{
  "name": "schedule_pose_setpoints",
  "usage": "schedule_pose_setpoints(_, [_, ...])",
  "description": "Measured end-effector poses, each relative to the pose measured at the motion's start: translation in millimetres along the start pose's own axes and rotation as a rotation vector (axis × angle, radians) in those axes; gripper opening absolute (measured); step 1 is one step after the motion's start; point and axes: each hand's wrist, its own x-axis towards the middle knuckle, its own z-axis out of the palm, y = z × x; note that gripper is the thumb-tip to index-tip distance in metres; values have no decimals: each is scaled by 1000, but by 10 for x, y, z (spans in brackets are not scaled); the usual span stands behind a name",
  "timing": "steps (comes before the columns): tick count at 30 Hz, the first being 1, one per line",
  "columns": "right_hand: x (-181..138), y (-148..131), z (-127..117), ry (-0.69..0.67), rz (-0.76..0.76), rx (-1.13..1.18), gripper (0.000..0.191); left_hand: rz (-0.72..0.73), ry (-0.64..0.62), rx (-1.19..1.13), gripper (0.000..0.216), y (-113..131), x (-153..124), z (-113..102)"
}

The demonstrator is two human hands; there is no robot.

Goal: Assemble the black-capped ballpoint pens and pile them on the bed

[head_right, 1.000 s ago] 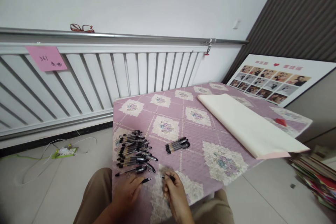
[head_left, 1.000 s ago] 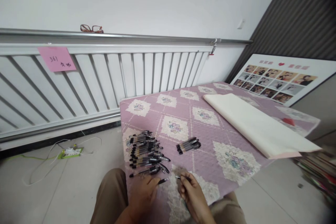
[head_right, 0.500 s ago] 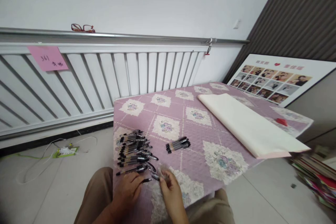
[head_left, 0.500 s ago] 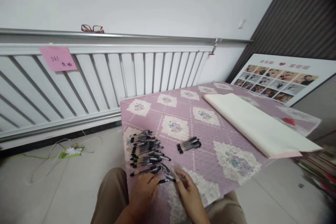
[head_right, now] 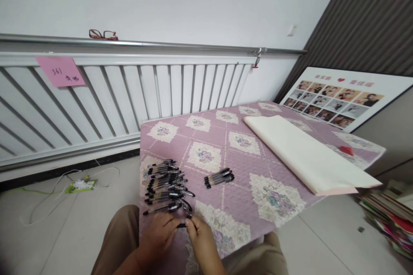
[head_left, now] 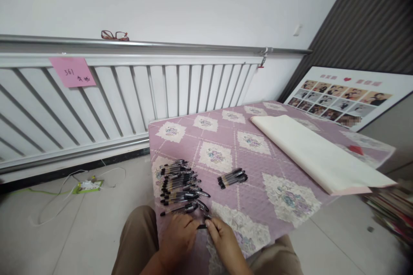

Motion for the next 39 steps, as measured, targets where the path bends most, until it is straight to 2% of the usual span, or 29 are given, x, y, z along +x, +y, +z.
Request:
schedule_pose_setpoints(4, [-11,-30,-51,-15,-6,37,31,-2,-3,16,24,-2,1,9])
schedule_pose_setpoints(10, [-21,-122,-102,-65,10,177,11,-20,-24,1,27,-9,-11,23])
schedule_pose_setpoints(13, [-13,-117,-80,-36,18,193,18,-42,-18,-5,28,-14,-19,32])
schedule_pose_setpoints(15, [-7,-100,-64,-25,24,153,14,-42,-21,-6,29,-20,-21,38])
schedule_pose_setpoints(19, [2,-95,-74,-32,25,81,31,-26,-21,-7,28,-26,-24,46])
schedule_pose_setpoints(24, [-4,-121,-110,-94,3,182,9,-49,-22,-2,28,-18,-25,44])
schedule_pose_setpoints(28, [-6,-88,-85,-70,31,231,24,-47,5,-3,28,-18,-20,45])
schedule_pose_setpoints(30, [-2,-82,-75,-56,45,180,16,-48,5,-11,27,-19,-19,46])
schedule_pose_setpoints(33, [-1,-118,-86,-54,39,127,26,-59,-5,-14,28,-17,-18,43])
schedule_pose_setpoints(37, [-12,-184,-116,-82,26,223,11,-66,-16,-10,29,-17,-19,35])
schedule_pose_setpoints(39, [-15,-183,-116,-75,34,263,16,-62,-12,-12,30,-20,-22,38])
